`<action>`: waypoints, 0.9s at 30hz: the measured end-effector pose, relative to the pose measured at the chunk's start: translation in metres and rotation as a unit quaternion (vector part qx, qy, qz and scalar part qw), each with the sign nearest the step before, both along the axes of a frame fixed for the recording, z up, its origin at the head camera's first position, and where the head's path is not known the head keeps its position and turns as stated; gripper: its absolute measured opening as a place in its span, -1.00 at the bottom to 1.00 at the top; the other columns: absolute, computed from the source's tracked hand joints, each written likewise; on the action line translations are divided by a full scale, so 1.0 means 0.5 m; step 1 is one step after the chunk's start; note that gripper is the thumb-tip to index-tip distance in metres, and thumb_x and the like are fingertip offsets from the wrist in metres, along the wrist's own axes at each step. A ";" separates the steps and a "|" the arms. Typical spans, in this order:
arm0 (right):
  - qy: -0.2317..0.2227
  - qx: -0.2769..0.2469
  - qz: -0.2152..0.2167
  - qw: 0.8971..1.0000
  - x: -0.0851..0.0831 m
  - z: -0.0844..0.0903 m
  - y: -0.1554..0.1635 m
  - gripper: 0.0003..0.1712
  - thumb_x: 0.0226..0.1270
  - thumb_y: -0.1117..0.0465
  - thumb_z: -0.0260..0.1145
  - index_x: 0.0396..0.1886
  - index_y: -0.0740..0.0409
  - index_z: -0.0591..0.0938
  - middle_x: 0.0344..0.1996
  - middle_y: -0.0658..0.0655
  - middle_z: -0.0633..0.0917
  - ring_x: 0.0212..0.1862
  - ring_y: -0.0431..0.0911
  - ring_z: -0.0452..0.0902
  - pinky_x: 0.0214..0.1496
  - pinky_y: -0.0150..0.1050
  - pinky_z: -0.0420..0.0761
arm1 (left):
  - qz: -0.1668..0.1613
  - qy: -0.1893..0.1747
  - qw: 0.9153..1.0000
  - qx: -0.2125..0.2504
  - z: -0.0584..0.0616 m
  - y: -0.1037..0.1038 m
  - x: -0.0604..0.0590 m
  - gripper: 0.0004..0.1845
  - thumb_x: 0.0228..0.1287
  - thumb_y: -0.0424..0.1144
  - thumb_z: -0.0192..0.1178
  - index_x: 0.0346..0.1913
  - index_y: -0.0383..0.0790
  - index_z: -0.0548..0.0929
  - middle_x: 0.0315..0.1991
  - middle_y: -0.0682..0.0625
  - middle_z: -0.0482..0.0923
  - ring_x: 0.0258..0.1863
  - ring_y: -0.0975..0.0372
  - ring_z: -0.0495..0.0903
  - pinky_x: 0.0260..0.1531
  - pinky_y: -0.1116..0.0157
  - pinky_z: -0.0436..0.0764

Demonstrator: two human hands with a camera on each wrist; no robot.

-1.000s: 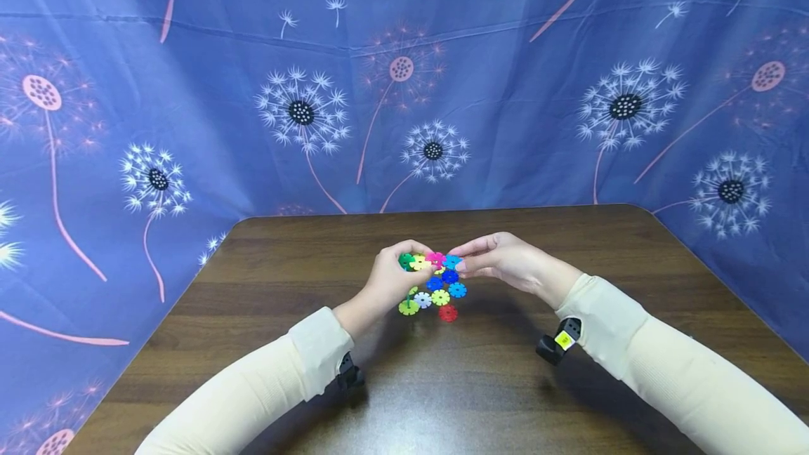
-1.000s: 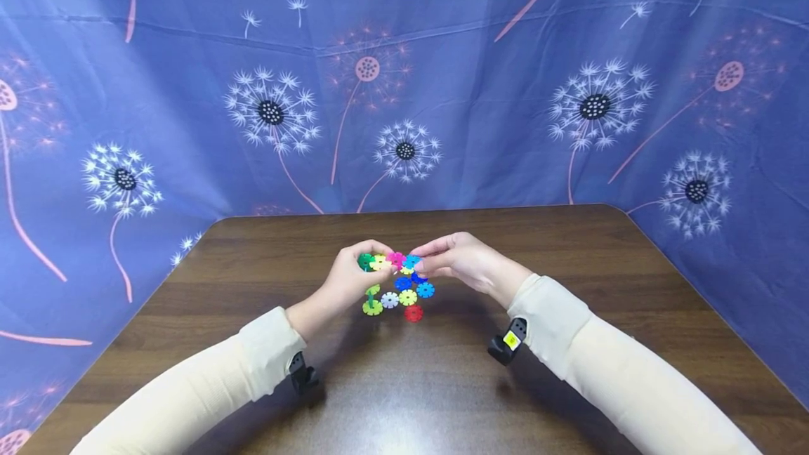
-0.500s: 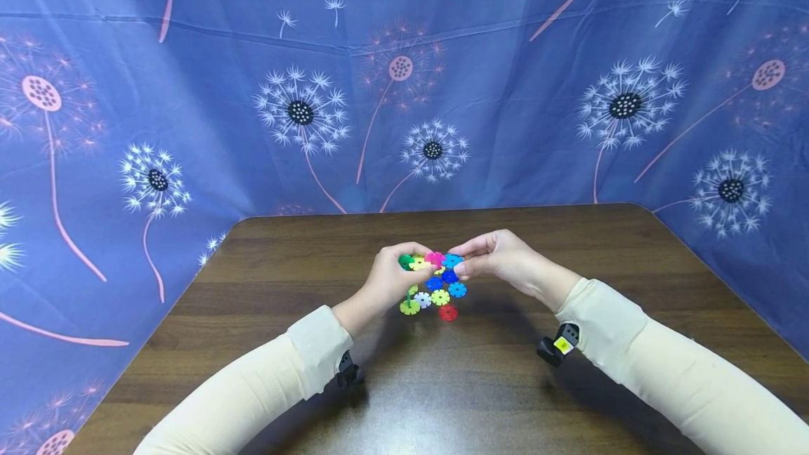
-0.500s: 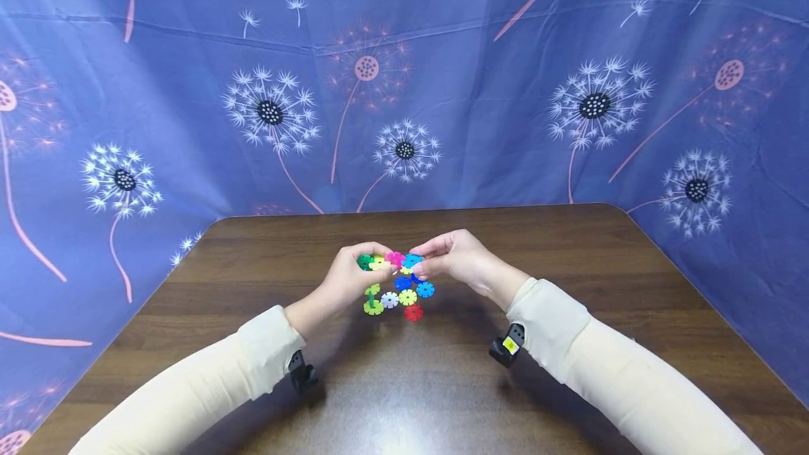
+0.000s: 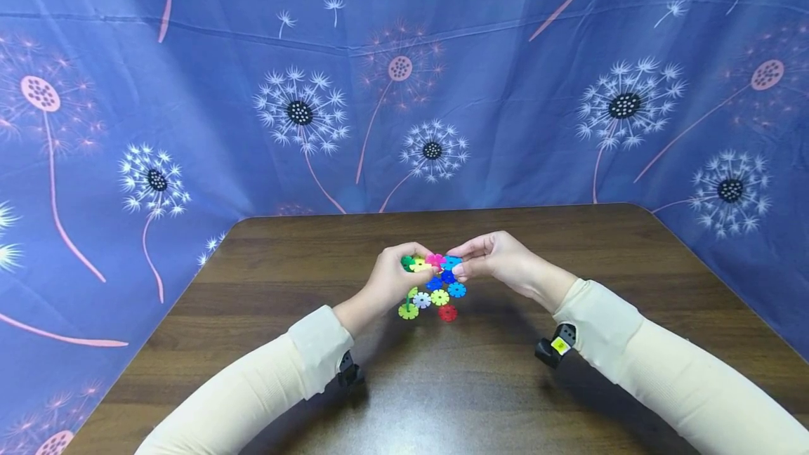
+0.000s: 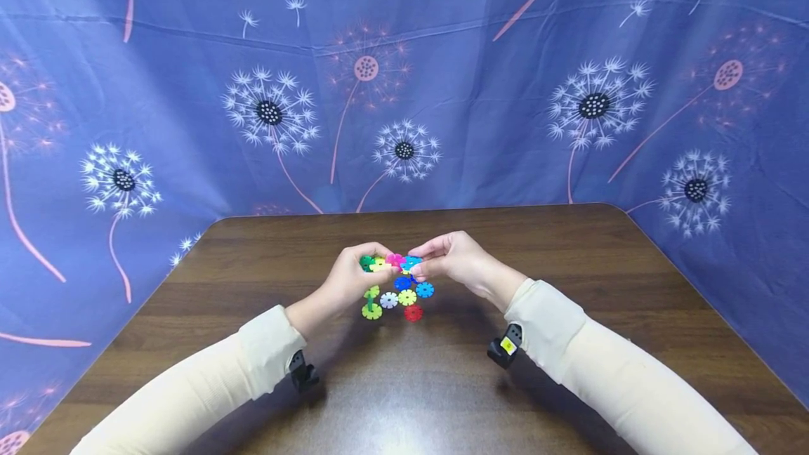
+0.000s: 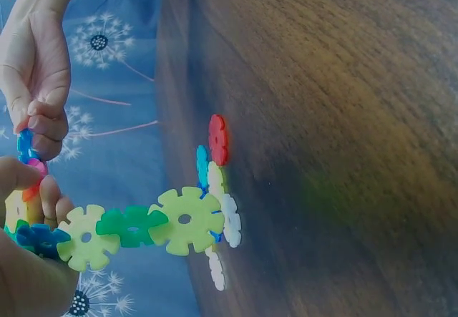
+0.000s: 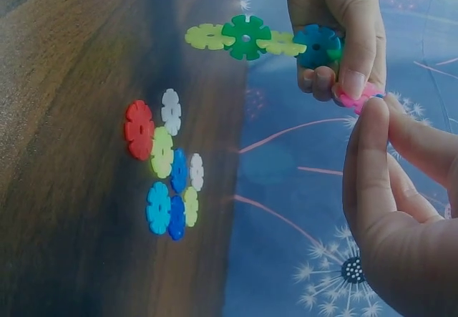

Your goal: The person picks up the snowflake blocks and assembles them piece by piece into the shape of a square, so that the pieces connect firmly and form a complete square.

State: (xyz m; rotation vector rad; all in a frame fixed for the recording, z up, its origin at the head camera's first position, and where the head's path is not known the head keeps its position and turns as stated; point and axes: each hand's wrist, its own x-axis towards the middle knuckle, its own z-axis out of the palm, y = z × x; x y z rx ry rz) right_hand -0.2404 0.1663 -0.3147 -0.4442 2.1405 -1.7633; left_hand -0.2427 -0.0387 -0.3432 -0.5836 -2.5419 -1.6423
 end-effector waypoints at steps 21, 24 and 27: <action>-0.022 -0.035 0.006 0.999 -0.004 -0.008 0.002 -0.47 -0.04 0.31 0.37 -0.02 0.41 0.48 -0.32 0.21 0.67 -0.29 -0.01 0.61 -0.06 -0.04 0.47 | 0.001 -0.006 1.000 -0.028 0.021 -0.008 -0.005 -0.63 -0.34 0.03 0.44 -0.33 0.08 0.66 -0.47 0.14 0.60 -0.56 0.29 0.48 -0.62 0.31 0.49; -0.020 -0.033 0.008 0.999 -0.004 -0.011 0.000 -0.47 -0.06 0.29 0.38 -0.03 0.38 0.49 -0.30 0.22 0.66 -0.28 -0.01 0.60 -0.08 -0.07 0.49 | -0.010 -0.016 1.000 -0.025 0.021 -0.006 -0.006 -0.60 -0.36 0.06 0.43 -0.31 0.10 0.66 -0.41 0.17 0.61 -0.45 0.27 0.50 -0.54 0.31 0.52; -0.018 -0.033 0.006 0.999 -0.003 -0.013 -0.001 -0.48 -0.08 0.29 0.40 -0.05 0.36 0.51 -0.29 0.21 0.66 -0.27 -0.01 0.60 -0.10 -0.08 0.51 | -0.011 -0.020 0.999 -0.027 0.022 -0.004 -0.005 -0.57 -0.39 0.10 0.43 -0.31 0.10 0.68 -0.41 0.18 0.62 -0.42 0.26 0.50 -0.53 0.30 0.53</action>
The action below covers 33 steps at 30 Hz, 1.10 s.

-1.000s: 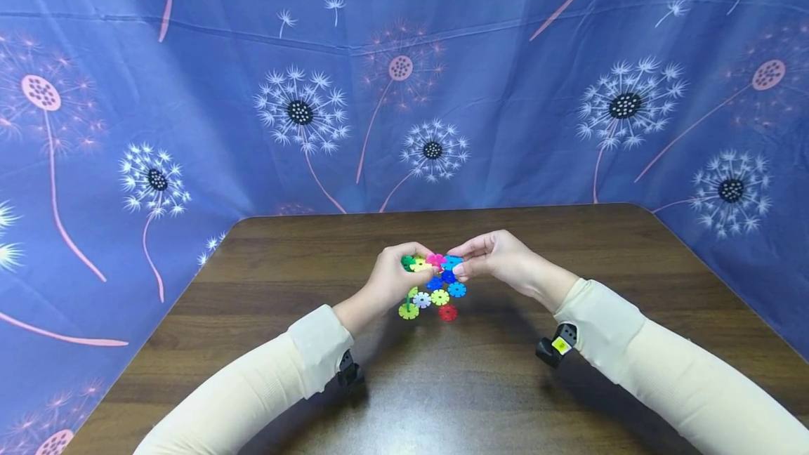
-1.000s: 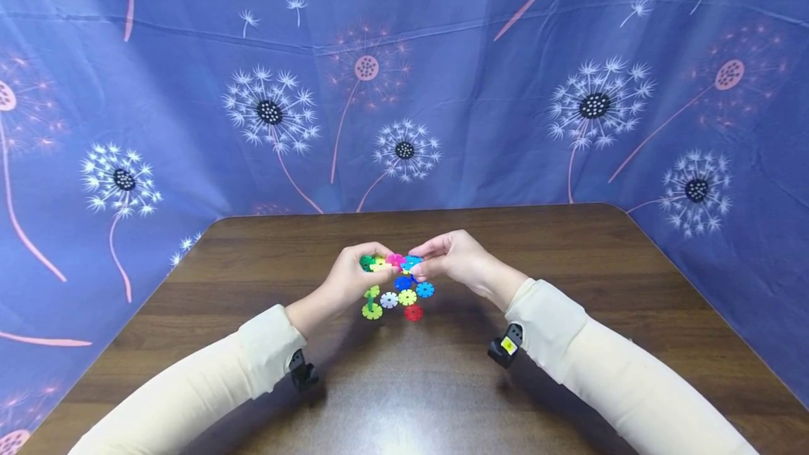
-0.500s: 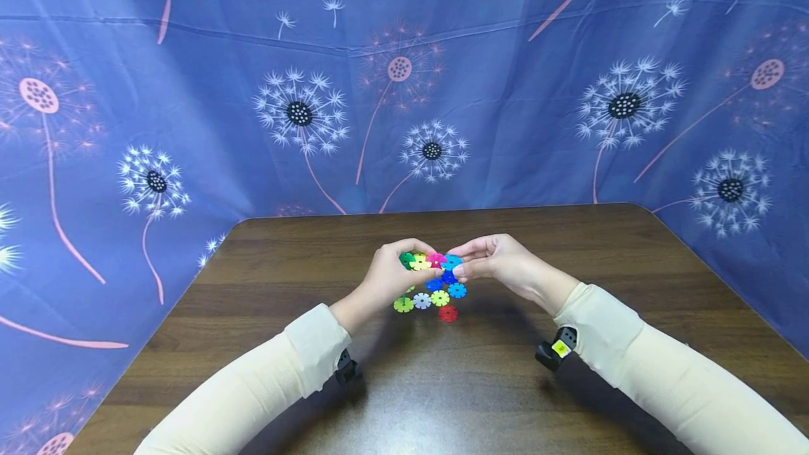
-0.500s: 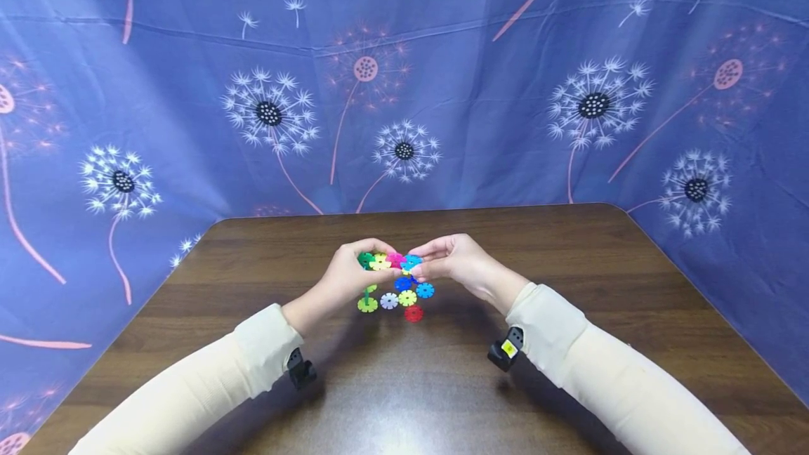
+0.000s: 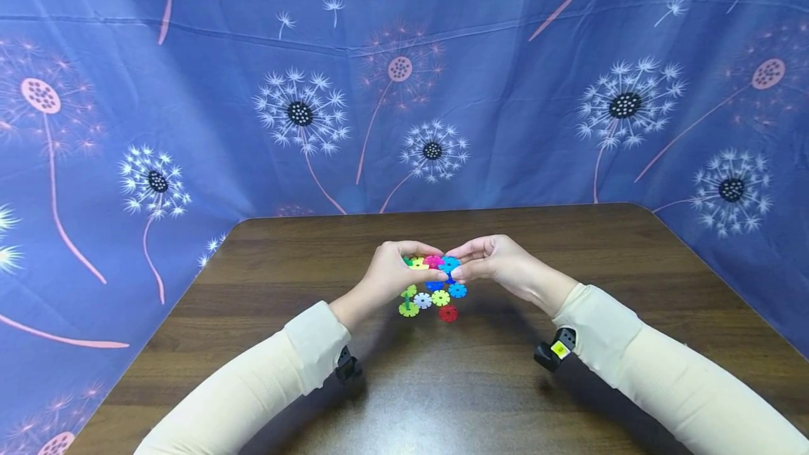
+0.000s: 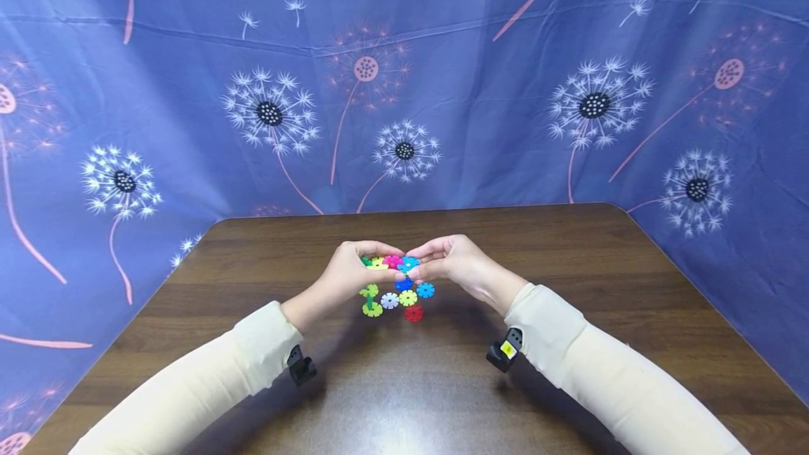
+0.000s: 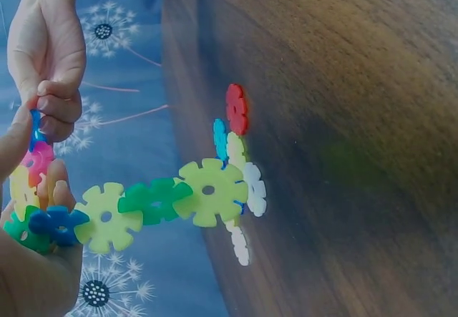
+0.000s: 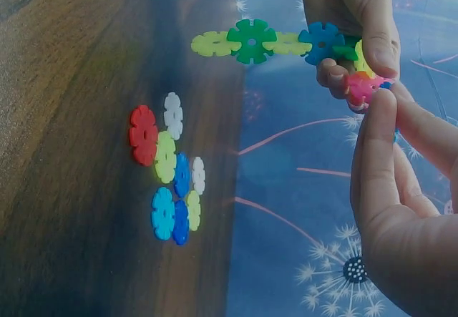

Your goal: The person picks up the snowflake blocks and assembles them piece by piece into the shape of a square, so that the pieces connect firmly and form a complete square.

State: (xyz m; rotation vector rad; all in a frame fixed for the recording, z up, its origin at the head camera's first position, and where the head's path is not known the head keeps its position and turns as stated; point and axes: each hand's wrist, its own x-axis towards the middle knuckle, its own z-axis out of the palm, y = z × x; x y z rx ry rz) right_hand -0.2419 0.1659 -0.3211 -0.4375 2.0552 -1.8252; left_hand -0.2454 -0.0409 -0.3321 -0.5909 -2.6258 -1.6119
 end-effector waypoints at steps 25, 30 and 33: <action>-0.001 0.017 -0.017 1.000 -0.047 -0.027 0.016 -0.48 0.00 0.29 0.35 -0.03 0.47 0.45 -0.22 0.29 0.62 -0.25 0.03 0.59 -0.06 -0.03 0.47 | 0.037 0.001 0.999 0.003 0.000 -0.012 0.002 -0.66 -0.35 0.07 0.43 -0.37 0.10 0.70 -0.46 0.15 0.61 -0.56 0.28 0.51 -0.58 0.31 0.53; 0.015 0.069 -0.058 0.996 -0.085 -0.042 0.001 -0.55 -0.03 0.30 0.36 -0.13 0.47 0.52 -0.38 0.16 0.66 -0.29 0.05 0.59 -0.10 -0.01 0.49 | 0.024 -0.018 0.999 0.011 0.003 -0.012 0.002 -0.63 -0.34 0.11 0.40 -0.34 0.10 0.69 -0.44 0.12 0.61 -0.56 0.22 0.52 -0.57 0.28 0.54; 0.021 0.112 -0.078 0.990 -0.103 -0.055 -0.013 -0.66 -0.01 0.36 0.33 -0.20 0.45 0.56 -0.44 0.16 0.66 -0.32 0.07 0.59 -0.13 -0.03 0.51 | 0.014 -0.027 0.999 0.019 0.003 -0.011 0.003 -0.62 -0.33 0.12 0.39 -0.32 0.10 0.69 -0.44 0.10 0.61 -0.58 0.21 0.53 -0.57 0.26 0.55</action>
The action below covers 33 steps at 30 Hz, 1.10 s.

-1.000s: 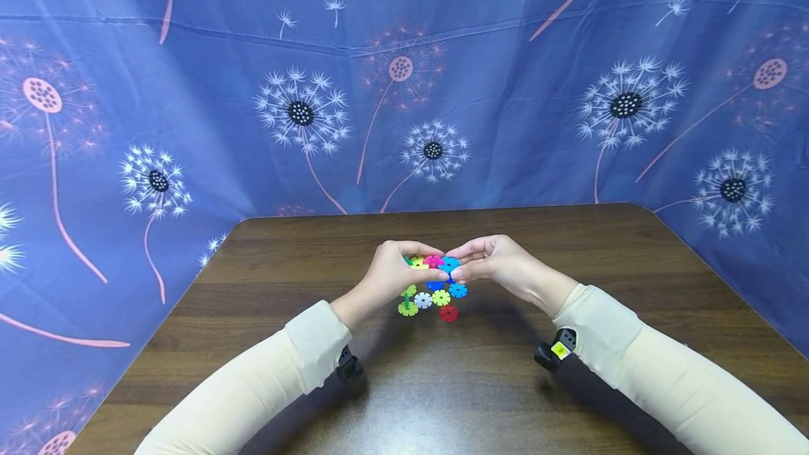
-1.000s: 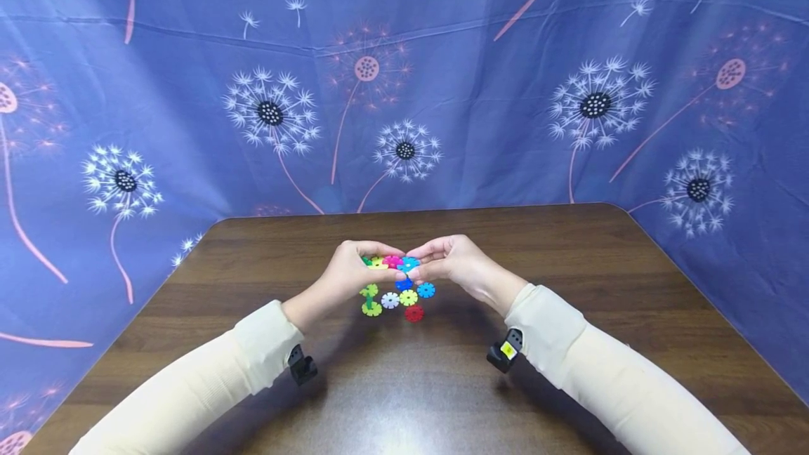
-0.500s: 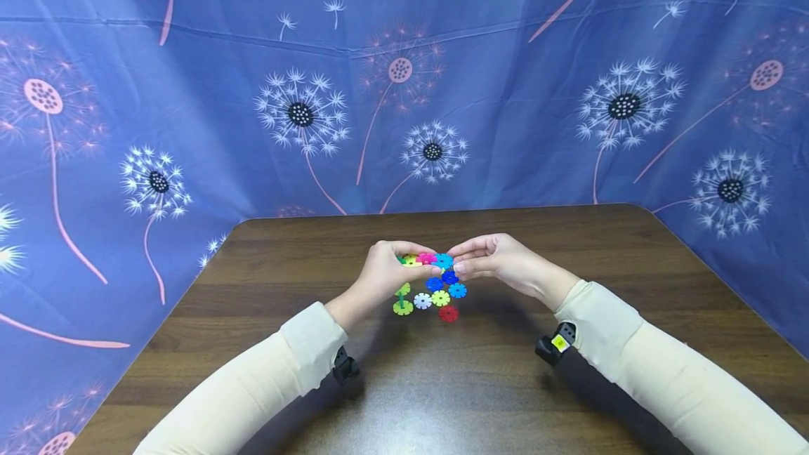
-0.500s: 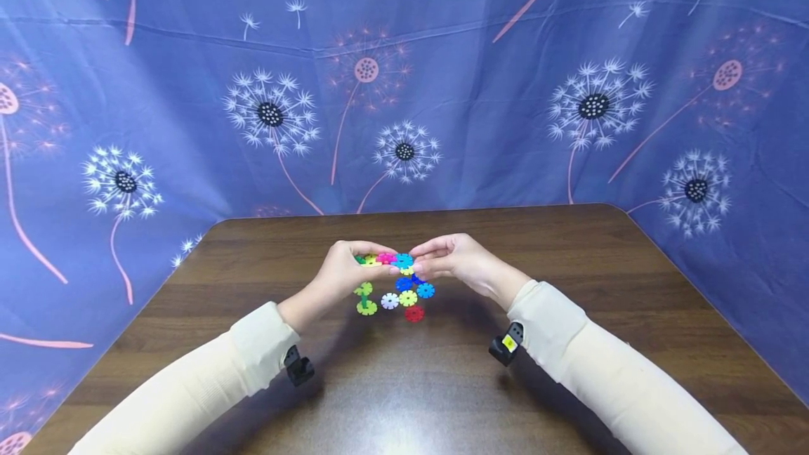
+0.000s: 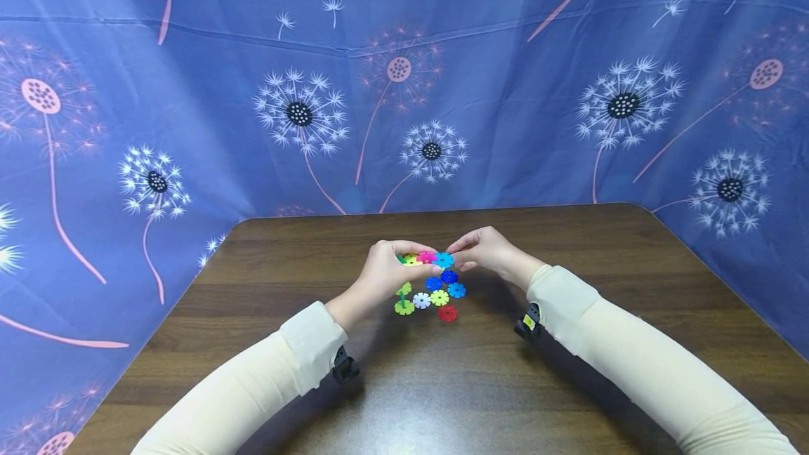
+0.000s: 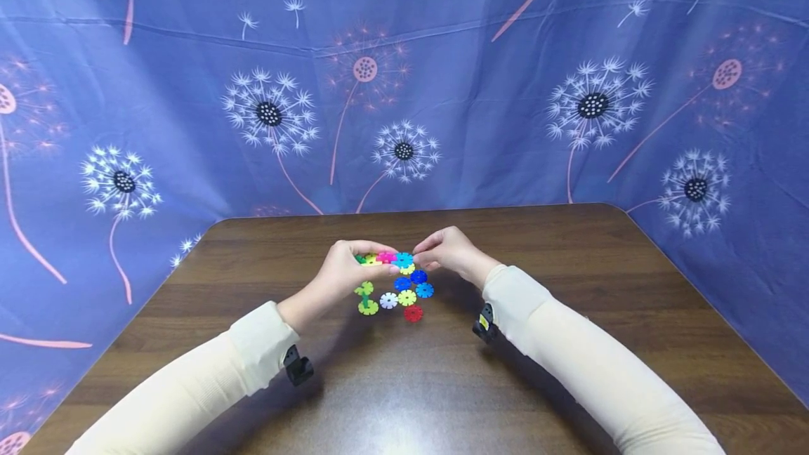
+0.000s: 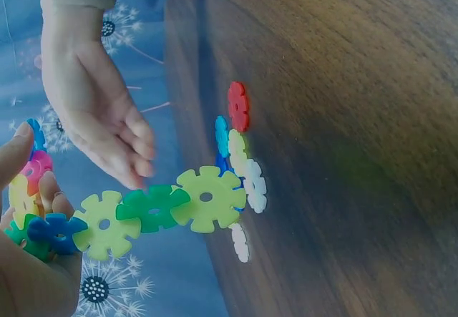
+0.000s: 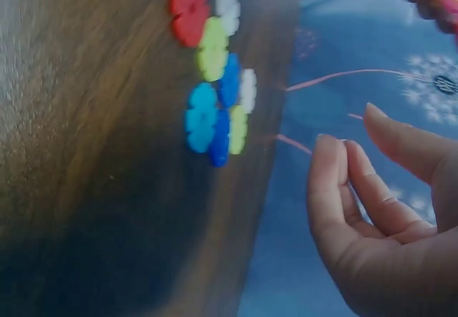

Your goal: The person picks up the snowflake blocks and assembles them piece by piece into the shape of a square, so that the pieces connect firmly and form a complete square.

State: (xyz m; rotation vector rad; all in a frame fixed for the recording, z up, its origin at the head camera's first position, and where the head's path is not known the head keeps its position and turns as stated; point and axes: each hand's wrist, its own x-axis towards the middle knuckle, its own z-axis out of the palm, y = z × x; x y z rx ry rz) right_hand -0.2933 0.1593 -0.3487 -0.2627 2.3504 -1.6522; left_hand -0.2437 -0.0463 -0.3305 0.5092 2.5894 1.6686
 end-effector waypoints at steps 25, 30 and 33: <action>0.032 0.240 -0.038 0.969 -0.040 -0.054 -0.026 -0.62 -0.43 0.15 0.57 -0.62 0.20 0.57 -0.66 0.05 0.58 -0.56 -0.13 0.46 -0.51 -0.31 0.44 | 0.005 -0.001 1.000 -0.005 0.008 0.001 0.001 -0.64 -0.30 0.08 0.39 -0.31 0.10 0.69 -0.41 0.12 0.61 -0.57 0.23 0.52 -0.56 0.25 0.55; 0.035 0.255 -0.043 0.965 -0.044 -0.059 -0.033 -0.66 -0.38 0.20 0.56 -0.58 0.22 0.58 -0.66 0.07 0.59 -0.56 -0.14 0.45 -0.50 -0.33 0.44 | 0.010 -0.007 1.000 -0.001 0.005 -0.002 0.000 -0.64 -0.30 0.08 0.40 -0.31 0.10 0.69 -0.41 0.12 0.61 -0.54 0.20 0.53 -0.55 0.27 0.55; 0.026 0.243 -0.043 0.969 -0.044 -0.061 -0.034 -0.64 -0.33 0.23 0.54 -0.53 0.25 0.55 -0.65 0.09 0.57 -0.57 -0.12 0.49 -0.49 -0.31 0.47 | 0.012 -0.003 1.000 -0.005 0.003 -0.004 -0.001 -0.64 -0.29 0.08 0.39 -0.31 0.10 0.69 -0.42 0.12 0.61 -0.56 0.22 0.51 -0.58 0.30 0.53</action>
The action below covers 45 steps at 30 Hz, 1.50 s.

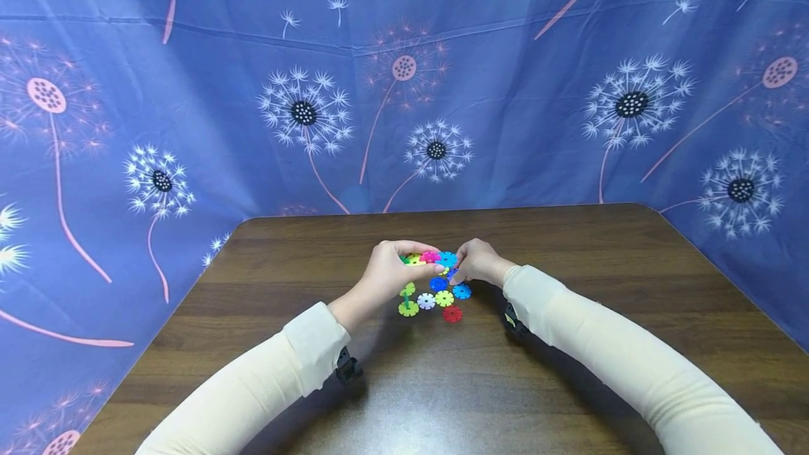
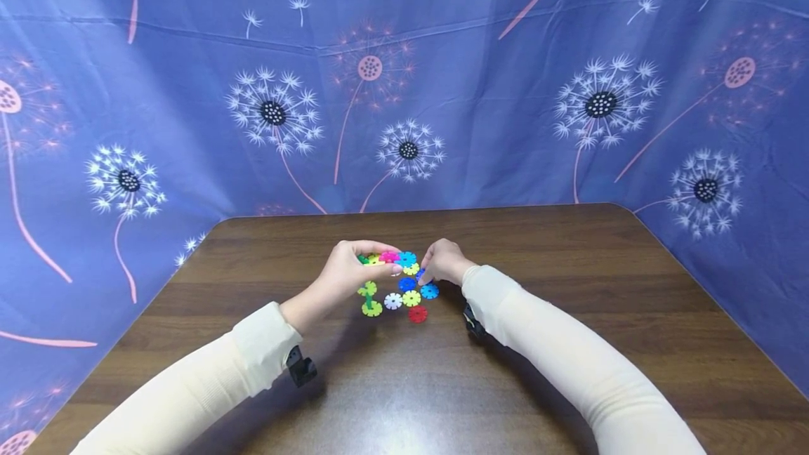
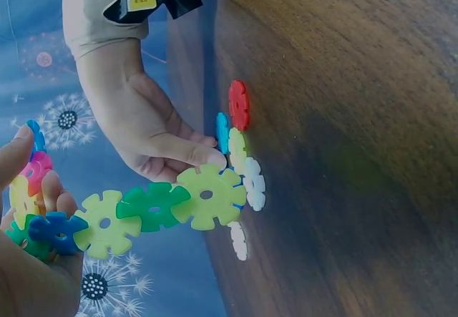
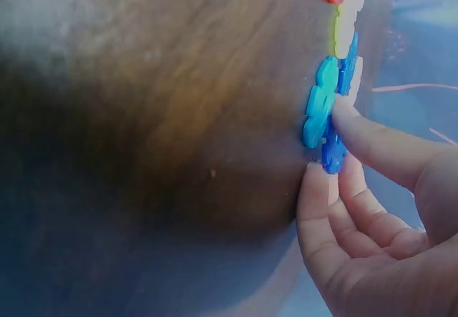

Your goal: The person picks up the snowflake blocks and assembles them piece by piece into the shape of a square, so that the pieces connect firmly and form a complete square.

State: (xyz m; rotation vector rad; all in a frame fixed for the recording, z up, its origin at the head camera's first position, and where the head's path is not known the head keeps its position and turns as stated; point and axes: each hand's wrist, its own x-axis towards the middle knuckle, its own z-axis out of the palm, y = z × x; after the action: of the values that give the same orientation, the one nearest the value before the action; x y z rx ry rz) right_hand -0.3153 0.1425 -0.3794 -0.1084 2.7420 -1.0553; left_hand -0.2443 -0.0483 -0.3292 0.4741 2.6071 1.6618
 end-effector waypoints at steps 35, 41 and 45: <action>-0.013 -0.291 0.061 0.955 0.082 0.087 0.066 -0.67 0.00 0.33 0.34 -0.24 0.44 0.54 -0.44 0.14 0.66 -0.35 0.01 0.59 -0.20 -0.09 0.55 | 0.011 0.024 0.999 -0.032 -0.017 -0.001 -0.015 -0.66 -0.30 0.08 0.40 -0.35 0.08 0.70 -0.44 0.15 0.61 -0.56 0.30 0.49 -0.59 0.32 0.52; 0.008 -0.267 0.075 0.961 0.099 0.105 0.068 -0.68 -0.03 0.26 0.37 -0.28 0.39 0.58 -0.44 0.18 0.66 -0.40 -0.06 0.59 -0.28 -0.20 0.58 | 0.016 0.021 0.999 -0.025 -0.012 0.001 -0.014 -0.65 -0.31 0.07 0.41 -0.35 0.07 0.70 -0.44 0.14 0.62 -0.56 0.29 0.51 -0.58 0.33 0.54; 0.022 -0.251 0.082 0.964 0.109 0.116 0.065 -0.68 -0.05 0.23 0.39 -0.31 0.35 0.60 -0.46 0.17 0.66 -0.42 -0.06 0.58 -0.28 -0.21 0.58 | 0.017 0.021 0.999 -0.028 -0.008 0.001 -0.014 -0.65 -0.30 0.07 0.40 -0.34 0.06 0.70 -0.41 0.14 0.61 -0.54 0.27 0.52 -0.56 0.34 0.55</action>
State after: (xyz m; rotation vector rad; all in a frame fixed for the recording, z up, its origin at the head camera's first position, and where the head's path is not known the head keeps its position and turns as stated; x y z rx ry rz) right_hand -0.2607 0.1749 -0.3212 -0.4276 2.3834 -1.6829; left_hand -0.2511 -0.0475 -0.3332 0.4698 2.6975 1.6011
